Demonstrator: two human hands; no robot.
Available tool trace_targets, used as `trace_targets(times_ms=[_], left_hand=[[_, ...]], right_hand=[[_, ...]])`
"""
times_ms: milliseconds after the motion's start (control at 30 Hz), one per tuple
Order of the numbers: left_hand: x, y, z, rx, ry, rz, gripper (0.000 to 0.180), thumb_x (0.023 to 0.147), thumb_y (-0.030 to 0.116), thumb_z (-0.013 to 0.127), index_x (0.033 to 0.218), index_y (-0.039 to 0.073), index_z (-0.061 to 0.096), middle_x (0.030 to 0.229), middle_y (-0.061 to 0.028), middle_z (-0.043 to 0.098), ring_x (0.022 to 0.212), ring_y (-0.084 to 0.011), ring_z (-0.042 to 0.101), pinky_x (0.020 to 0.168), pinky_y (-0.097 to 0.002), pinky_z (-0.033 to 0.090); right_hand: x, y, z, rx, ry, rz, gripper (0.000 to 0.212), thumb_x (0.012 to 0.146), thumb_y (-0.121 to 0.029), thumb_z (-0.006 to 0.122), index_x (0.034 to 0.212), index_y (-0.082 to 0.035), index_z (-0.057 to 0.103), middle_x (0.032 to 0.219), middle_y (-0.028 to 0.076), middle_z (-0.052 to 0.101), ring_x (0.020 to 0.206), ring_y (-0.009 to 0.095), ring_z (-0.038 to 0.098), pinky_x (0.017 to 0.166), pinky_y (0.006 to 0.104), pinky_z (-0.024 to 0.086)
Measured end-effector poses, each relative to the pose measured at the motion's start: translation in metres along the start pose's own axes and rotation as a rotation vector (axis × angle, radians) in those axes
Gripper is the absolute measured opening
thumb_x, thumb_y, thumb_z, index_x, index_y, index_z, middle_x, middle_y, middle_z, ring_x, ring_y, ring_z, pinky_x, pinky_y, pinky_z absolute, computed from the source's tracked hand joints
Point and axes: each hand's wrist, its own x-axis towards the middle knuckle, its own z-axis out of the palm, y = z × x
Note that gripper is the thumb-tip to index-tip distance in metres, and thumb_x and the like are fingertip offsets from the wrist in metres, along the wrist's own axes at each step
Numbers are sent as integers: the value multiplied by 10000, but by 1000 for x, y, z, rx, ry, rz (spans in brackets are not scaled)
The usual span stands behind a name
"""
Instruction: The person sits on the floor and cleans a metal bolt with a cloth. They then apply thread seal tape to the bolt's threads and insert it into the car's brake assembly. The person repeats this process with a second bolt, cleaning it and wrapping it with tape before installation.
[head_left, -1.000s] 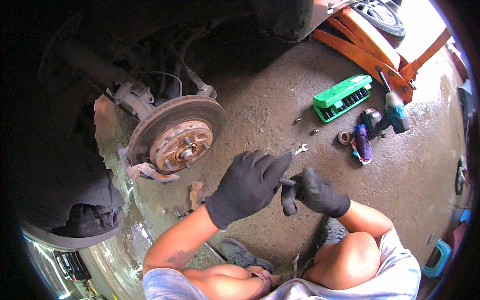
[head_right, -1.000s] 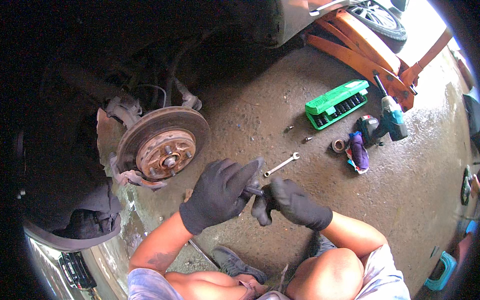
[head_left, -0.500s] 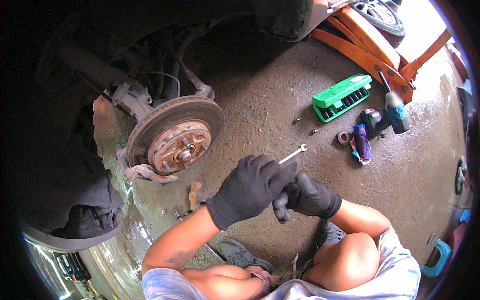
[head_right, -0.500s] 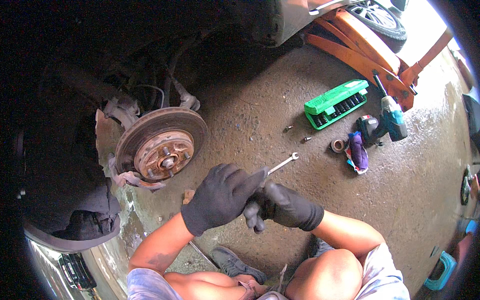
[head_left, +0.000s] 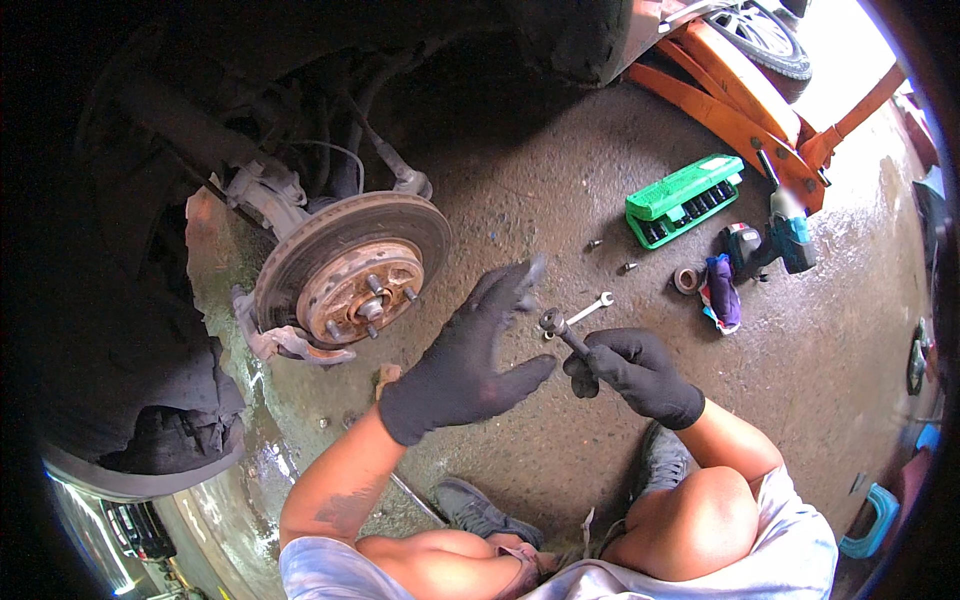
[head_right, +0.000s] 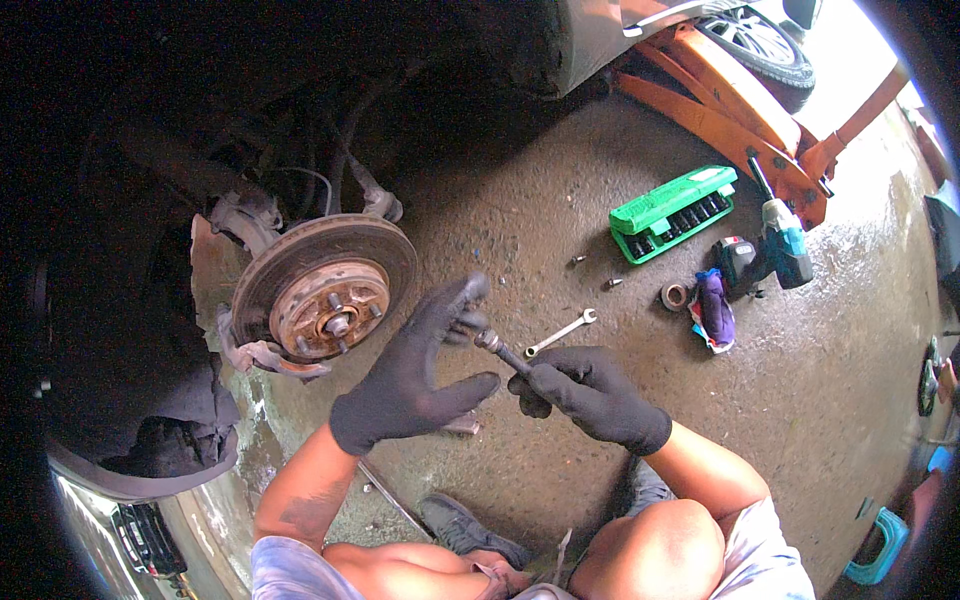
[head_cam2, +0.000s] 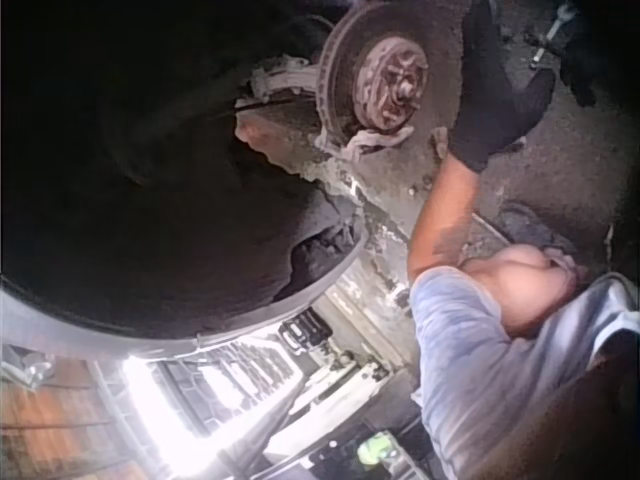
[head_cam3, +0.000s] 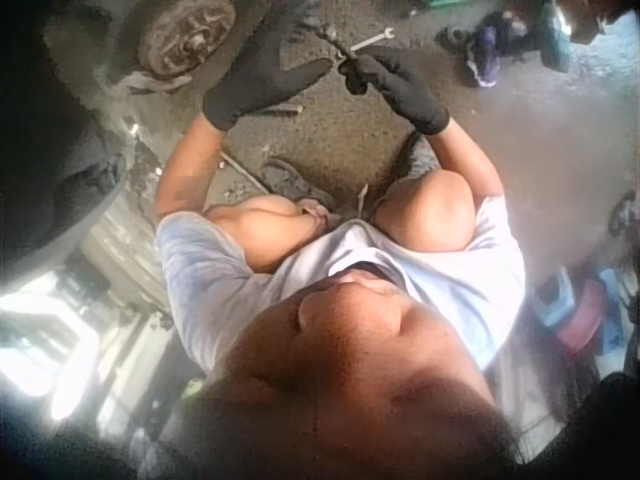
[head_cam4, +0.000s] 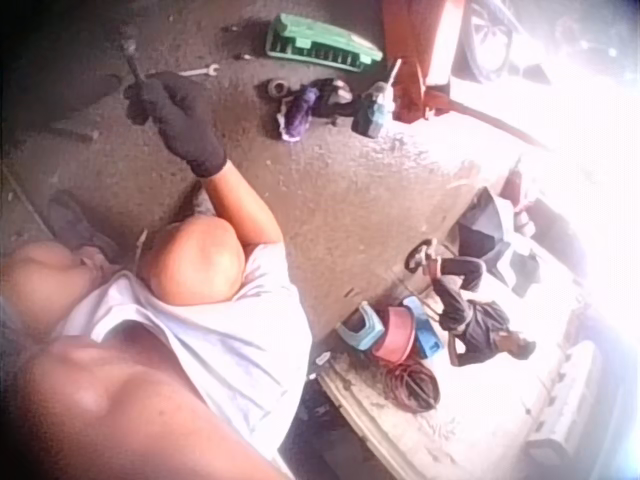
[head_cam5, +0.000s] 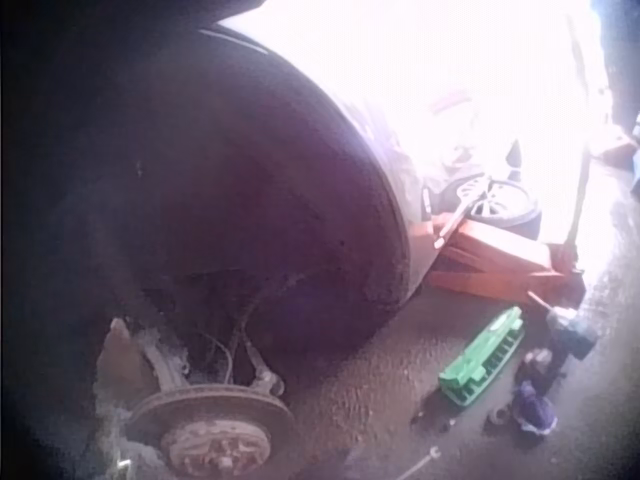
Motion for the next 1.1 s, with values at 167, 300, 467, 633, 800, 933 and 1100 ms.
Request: trace_targets(times_ms=[167,300,467,633,800,933,1100], left_hand=[[-4,5,0,-805,-105,-440,494,960,250,660,1358,0,509,1251,-105,620,1108,-147,607,926,-324,517],[-2,3,2,-812,-69,-404,358,985,233,620,1229,-29,616,1055,-101,702,952,-157,673,847,-311,550],[-2,-2,5,-795,0,-381,307,985,230,621,1126,-36,677,965,-90,723,860,-151,689,782,-298,564],[1,20,0,-702,-206,-433,263,978,200,631,1086,-29,703,913,-83,733,816,-133,688,719,-275,560],[-5,24,9,-604,-354,-315,226,942,143,677,1084,-31,705,884,-84,737,805,-113,677,701,-278,563],[-1,22,15,-408,-104,-273,238,956,154,661,1084,-43,697,881,-94,731,798,-125,677,713,-283,567],[-2,-10,36,-379,3,-295,253,971,160,640,1124,-39,674,945,-97,716,819,-135,676,725,-281,568]], right_hand=[[0,-3,0,30,-47,72,405,1032,-321,511,1023,46,682,801,76,667,725,139,622,678,291,508],[-1,0,4,79,-86,111,403,1030,-321,513,1035,42,687,833,85,678,750,147,636,696,294,517],[-1,-15,11,16,-119,30,309,1005,-266,568,1044,8,703,906,93,700,807,165,651,737,319,525],[5,-2,-12,-343,-290,-292,389,770,-326,829,1018,-49,716,924,106,705,848,235,671,749,354,511],[12,-14,-3,-513,-319,-487,477,622,-357,926,925,-64,701,851,95,676,807,256,664,692,360,500],[5,2,-17,-416,-191,-349,439,675,-360,897,936,-63,705,836,105,662,751,250,640,651,360,483],[6,4,-22,-541,-86,-212,333,824,-336,788,929,-38,683,818,147,642,719,266,620,648,371,478]])
